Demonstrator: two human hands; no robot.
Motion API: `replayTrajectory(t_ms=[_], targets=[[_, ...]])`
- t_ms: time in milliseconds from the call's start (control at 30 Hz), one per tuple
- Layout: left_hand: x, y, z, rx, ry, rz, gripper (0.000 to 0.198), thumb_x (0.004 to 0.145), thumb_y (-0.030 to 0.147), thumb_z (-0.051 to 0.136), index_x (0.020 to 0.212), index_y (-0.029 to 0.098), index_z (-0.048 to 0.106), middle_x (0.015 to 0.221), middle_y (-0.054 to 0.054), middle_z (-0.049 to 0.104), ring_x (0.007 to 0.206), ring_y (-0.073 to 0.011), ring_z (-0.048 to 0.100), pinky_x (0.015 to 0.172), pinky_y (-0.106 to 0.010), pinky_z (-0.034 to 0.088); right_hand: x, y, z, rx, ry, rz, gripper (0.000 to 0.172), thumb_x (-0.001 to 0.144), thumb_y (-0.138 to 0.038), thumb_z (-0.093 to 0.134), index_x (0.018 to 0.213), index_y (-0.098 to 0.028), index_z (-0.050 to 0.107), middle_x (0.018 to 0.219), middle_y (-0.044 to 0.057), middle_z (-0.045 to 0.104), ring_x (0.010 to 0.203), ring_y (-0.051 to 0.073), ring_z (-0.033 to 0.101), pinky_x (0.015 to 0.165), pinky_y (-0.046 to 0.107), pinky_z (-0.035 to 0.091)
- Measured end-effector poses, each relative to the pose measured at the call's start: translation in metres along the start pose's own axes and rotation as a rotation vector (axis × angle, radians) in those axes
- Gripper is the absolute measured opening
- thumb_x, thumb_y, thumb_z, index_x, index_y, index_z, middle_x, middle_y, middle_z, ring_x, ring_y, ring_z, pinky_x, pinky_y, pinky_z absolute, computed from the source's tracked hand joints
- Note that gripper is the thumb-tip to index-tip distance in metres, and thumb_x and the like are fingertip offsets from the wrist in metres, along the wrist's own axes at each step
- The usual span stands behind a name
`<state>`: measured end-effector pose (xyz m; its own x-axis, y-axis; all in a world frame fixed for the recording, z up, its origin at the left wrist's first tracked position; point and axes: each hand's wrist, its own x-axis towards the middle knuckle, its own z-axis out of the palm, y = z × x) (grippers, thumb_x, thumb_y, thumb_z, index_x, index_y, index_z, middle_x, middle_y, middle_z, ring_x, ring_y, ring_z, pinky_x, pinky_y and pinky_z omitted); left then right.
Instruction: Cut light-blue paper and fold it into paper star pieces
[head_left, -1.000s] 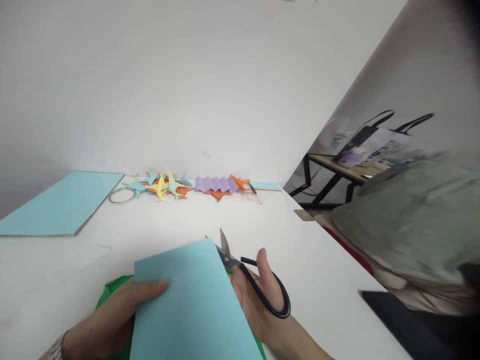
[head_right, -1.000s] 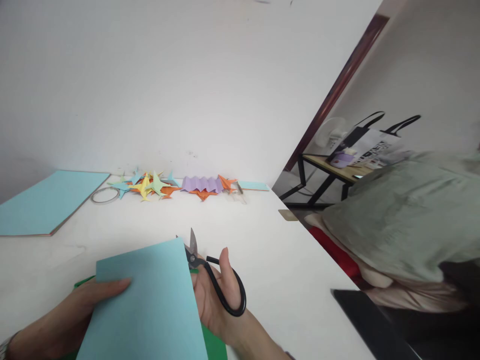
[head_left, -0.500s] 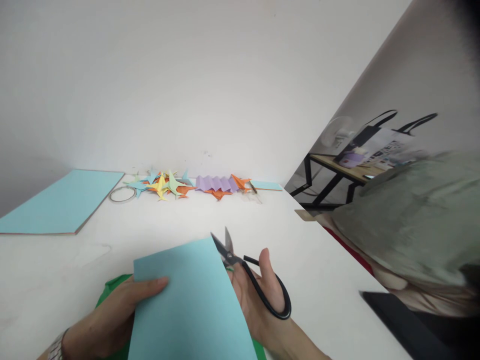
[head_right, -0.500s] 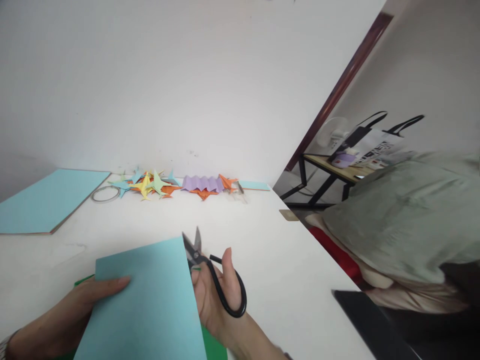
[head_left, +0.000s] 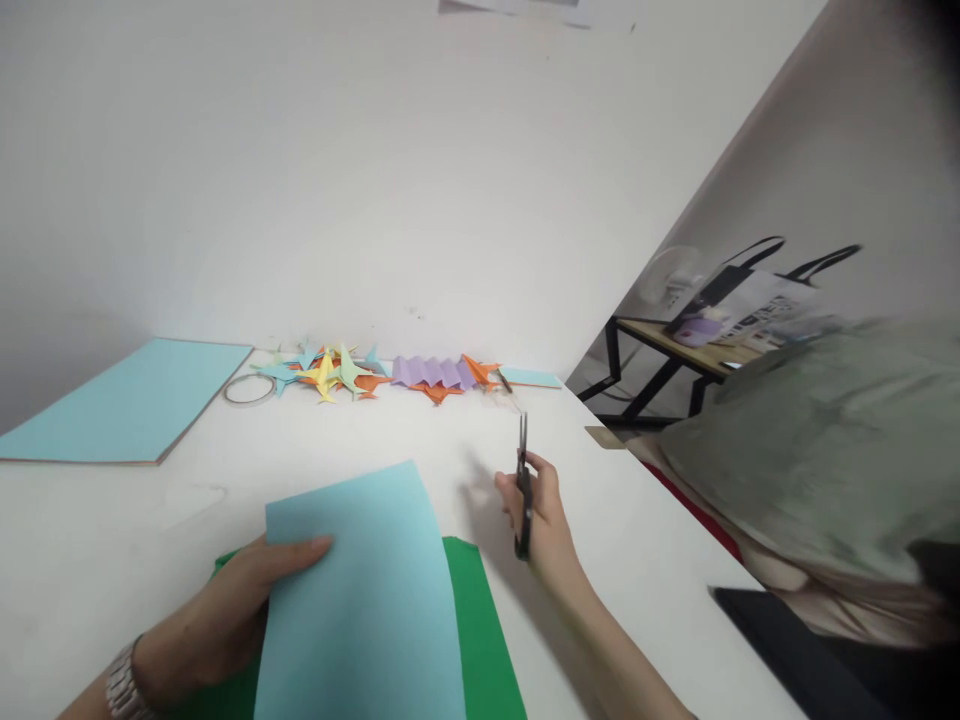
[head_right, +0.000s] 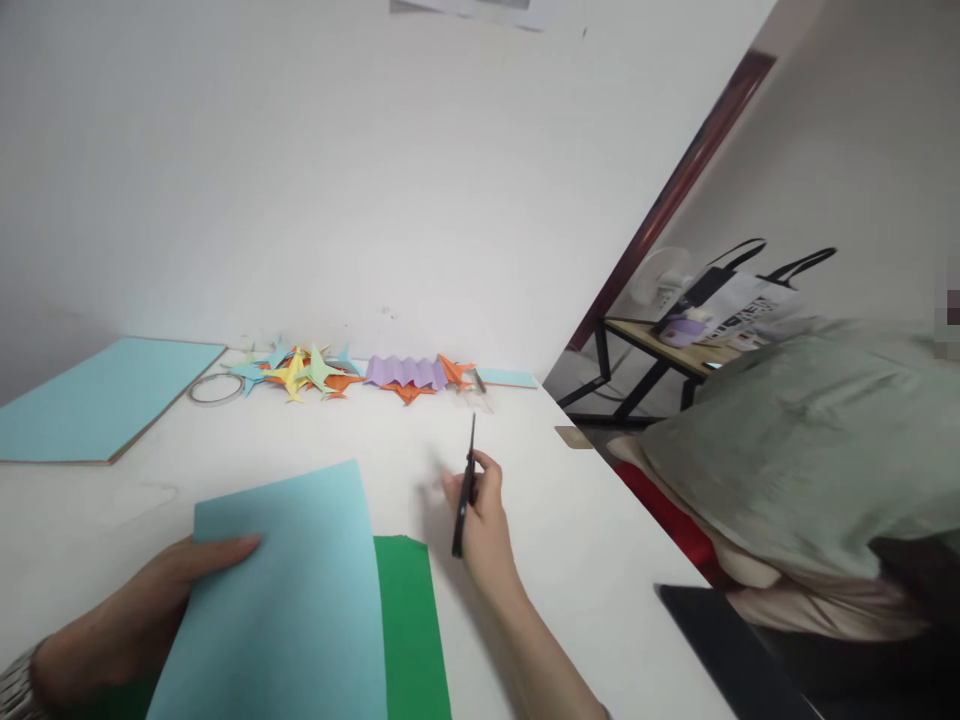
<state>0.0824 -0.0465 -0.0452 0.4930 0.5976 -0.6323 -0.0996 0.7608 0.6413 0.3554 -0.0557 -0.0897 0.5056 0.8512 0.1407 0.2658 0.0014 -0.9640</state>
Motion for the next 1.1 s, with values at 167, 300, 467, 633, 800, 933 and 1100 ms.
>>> replayTrajectory(t_ms=[167,300,467,633,800,933,1100], targets=[[0.000,0.001,0.001,0.018,-0.006,0.072,0.031,0.070,0.033,0.068,0.094,0.013,0.068,0.084,-0.010,0.072,0.074,-0.0239,0.067,0.071,-0.034,0.051,0.011,0.014,-0.006,-0.596,0.068,-0.126,0.050,0.075,-0.035,0.052,0.123,-0.020,0.049,0.092,0.006,0.040,0.068,0.017,0.049,0.068,0.034,0.044],[-0.001,0.001,0.001,0.058,-0.024,0.115,0.025,0.072,0.032,0.066,0.089,0.013,0.070,0.087,-0.007,0.072,0.078,-0.0241,0.066,0.072,-0.032,0.050,0.023,0.021,-0.006,-0.835,0.117,-0.104,0.050,0.076,-0.036,0.049,0.122,-0.016,0.053,0.097,0.010,0.041,0.075,0.021,0.052,0.071,0.035,0.044],[-0.002,0.003,0.002,0.121,-0.040,0.153,0.023,0.074,0.031,0.064,0.087,0.013,0.071,0.078,-0.006,0.072,0.075,-0.0220,0.065,0.069,-0.029,0.050,0.032,0.021,-0.009,-0.974,0.097,-0.011,0.048,0.077,-0.040,0.046,0.117,-0.016,0.058,0.095,0.014,0.052,0.090,0.030,0.052,0.076,0.041,0.040],[-0.003,0.003,0.003,0.142,-0.016,0.169,0.026,0.071,0.031,0.067,0.090,0.013,0.070,0.075,-0.007,0.072,0.073,-0.0221,0.066,0.068,-0.031,0.051,0.021,0.005,-0.005,-0.843,0.220,-0.044,0.050,0.078,-0.043,0.044,0.114,-0.010,0.059,0.106,0.020,0.053,0.101,0.036,0.047,0.085,0.049,0.033],[-0.001,0.001,0.000,0.143,-0.066,0.203,0.034,0.073,0.031,0.065,0.103,0.015,0.064,0.091,-0.008,0.071,0.085,-0.0251,0.065,0.077,-0.036,0.049,-0.025,-0.028,0.013,0.092,-0.618,0.077,0.045,0.081,-0.053,0.046,0.095,-0.015,0.067,0.088,0.010,0.064,0.085,0.024,0.058,0.074,0.038,0.045],[0.003,0.000,-0.001,0.176,-0.098,0.212,0.034,0.076,0.034,0.062,0.105,0.016,0.062,0.097,-0.005,0.069,0.085,-0.0224,0.064,0.080,-0.036,0.048,-0.047,-0.038,0.021,0.387,-0.991,0.333,0.032,0.067,-0.039,0.070,0.084,-0.012,0.069,0.075,0.008,0.068,0.072,0.021,0.063,0.068,0.035,0.049],[0.010,-0.005,-0.001,0.311,-0.102,0.229,0.034,0.079,0.045,0.053,0.065,0.015,0.061,0.046,0.003,0.056,0.035,-0.0101,0.049,0.035,-0.020,0.036,-0.043,-0.030,0.021,0.387,-0.740,0.384,0.029,0.068,-0.039,0.070,0.078,-0.012,0.068,0.071,0.007,0.068,0.063,0.019,0.063,0.059,0.031,0.049]])
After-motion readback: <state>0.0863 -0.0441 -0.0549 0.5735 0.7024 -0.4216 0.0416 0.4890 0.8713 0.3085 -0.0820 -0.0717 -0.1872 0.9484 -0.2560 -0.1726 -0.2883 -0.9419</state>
